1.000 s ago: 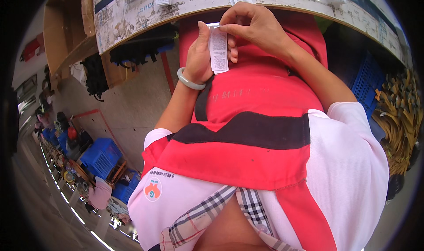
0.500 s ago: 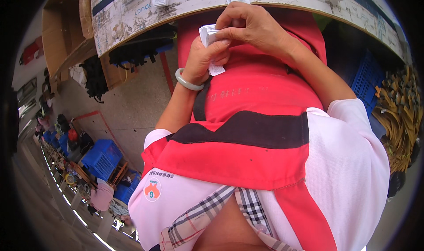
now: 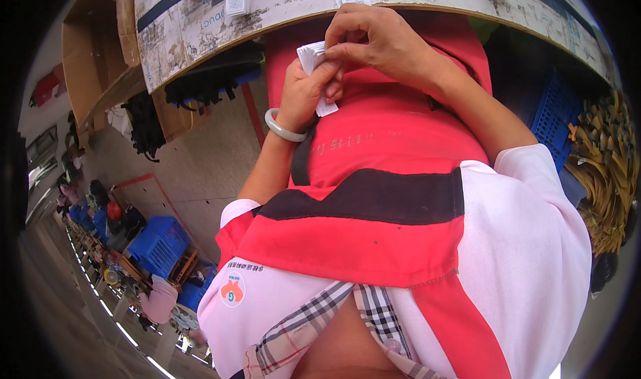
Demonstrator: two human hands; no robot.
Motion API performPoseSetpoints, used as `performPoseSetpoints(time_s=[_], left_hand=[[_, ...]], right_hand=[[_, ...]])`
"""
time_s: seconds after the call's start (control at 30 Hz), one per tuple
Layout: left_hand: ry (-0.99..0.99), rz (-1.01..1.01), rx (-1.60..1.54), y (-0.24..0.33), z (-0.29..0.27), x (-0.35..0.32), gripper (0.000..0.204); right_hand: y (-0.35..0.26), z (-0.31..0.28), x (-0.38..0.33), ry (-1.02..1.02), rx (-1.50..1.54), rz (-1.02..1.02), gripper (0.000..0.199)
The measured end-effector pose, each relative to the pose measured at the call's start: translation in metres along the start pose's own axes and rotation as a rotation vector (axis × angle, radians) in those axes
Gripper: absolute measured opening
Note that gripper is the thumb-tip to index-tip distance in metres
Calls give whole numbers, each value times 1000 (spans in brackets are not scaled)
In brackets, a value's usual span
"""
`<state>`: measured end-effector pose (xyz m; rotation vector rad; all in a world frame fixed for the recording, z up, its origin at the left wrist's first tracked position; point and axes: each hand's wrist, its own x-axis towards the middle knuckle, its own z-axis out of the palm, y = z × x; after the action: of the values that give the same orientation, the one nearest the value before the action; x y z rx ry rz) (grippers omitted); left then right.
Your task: The person is inspecting and folding a stack of labels at a workbench.
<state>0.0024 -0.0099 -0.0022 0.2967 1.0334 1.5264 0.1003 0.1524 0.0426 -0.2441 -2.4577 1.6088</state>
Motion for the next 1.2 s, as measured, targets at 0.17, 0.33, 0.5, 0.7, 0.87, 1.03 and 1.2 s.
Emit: performPoseSetpoints(time_s=[0.17, 0.33, 0.5, 0.7, 0.87, 1.03, 1.2], left_hand=[[-7, -12, -43, 1, 3, 0, 16], [-30, -26, -108, 3, 3, 0, 13], [-27, -13, -78, 5, 3, -3, 14], [-90, -20, 39, 4, 4, -5, 13], [-123, -73, 61, 9, 4, -1, 16], [-102, -45, 112, 15, 8, -2, 19], [-115, -68, 73, 13, 8, 3, 18]], right_hand=[[-3, -3, 1, -52, 36, 125, 9], [-1, 1, -2, 1, 60, 68, 20], [-6, -2, -1, -69, 44, 78, 35], [-5, -6, 0, -176, 167, 142, 30], [3, 0, 0, -87, 386, 259, 17], [-4, -11, 9, -123, 244, 190, 5], [11, 1, 3, -31, 381, 191, 11]])
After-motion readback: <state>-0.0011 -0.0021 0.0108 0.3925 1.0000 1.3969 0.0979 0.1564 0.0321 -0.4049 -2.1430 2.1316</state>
